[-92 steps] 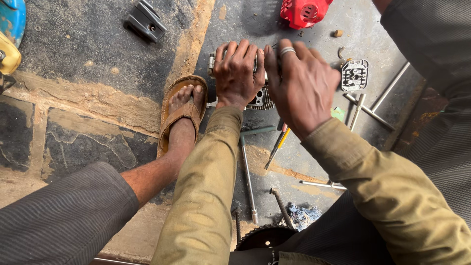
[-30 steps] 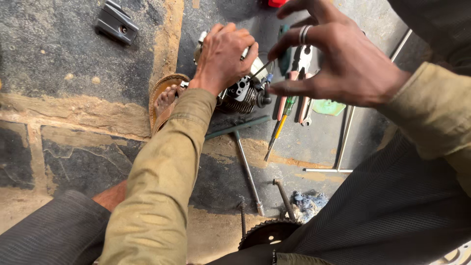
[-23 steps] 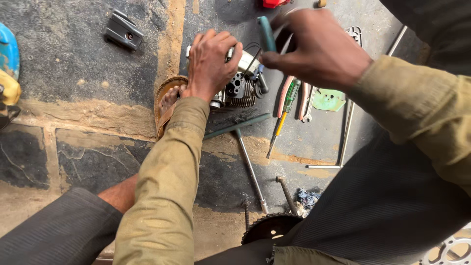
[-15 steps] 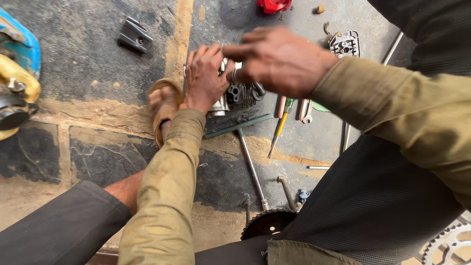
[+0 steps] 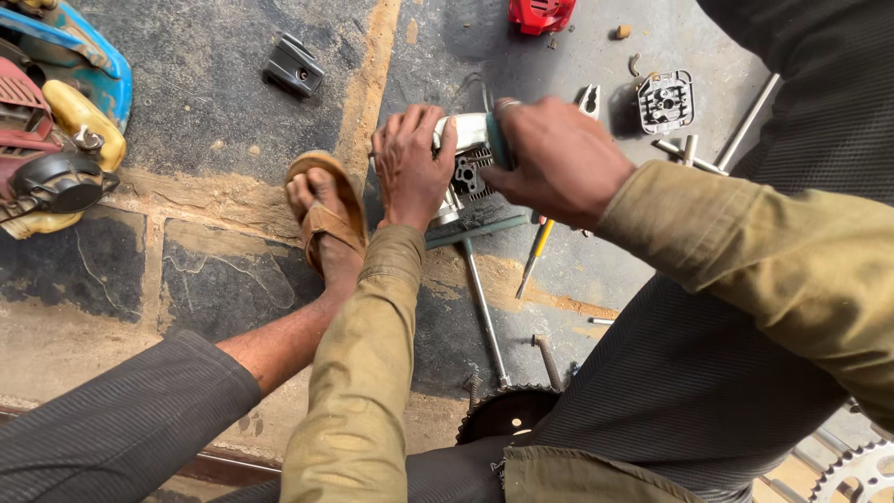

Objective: The person uses a screwdriver and pliers to disassemble a small engine component, removing bolts and handling internal parts while seated on the ground.

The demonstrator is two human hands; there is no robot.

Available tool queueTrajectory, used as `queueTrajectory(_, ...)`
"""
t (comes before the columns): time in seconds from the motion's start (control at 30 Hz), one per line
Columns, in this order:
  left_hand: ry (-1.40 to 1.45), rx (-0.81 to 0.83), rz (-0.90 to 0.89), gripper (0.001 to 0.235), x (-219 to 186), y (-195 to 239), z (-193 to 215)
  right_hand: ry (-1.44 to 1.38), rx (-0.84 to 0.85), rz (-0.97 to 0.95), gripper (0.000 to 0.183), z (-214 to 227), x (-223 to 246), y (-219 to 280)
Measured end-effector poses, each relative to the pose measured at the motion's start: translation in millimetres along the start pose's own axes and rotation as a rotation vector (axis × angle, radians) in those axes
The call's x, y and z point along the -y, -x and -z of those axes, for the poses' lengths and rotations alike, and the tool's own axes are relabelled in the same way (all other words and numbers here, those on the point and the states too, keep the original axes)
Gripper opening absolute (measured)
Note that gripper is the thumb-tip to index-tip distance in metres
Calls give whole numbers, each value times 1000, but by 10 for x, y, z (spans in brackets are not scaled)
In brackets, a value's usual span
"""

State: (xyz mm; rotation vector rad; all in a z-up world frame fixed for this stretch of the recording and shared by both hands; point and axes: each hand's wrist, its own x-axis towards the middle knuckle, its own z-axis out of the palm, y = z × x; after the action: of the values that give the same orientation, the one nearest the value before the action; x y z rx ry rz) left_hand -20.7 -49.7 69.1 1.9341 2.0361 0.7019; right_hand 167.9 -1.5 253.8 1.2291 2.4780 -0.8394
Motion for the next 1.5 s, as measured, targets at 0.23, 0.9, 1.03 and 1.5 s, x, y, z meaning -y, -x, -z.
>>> queueTrajectory(0.23, 25, -9, 36, 40, 12, 129, 78, 868, -166, 674, 21, -53, 177, -120)
queueTrajectory(0.9, 21, -17, 118, 38, -16, 106, -26, 478, -98, 410, 17, 159, 173, -12)
queueTrajectory(1.03, 29, -48, 132, 38, -98, 147, 96, 30, -333, 626, 25, 4, 55, -82)
queueTrajectory(1.5, 46, -60, 187, 36, -61, 98, -12, 323, -103, 171, 23, 62, 142, 16)
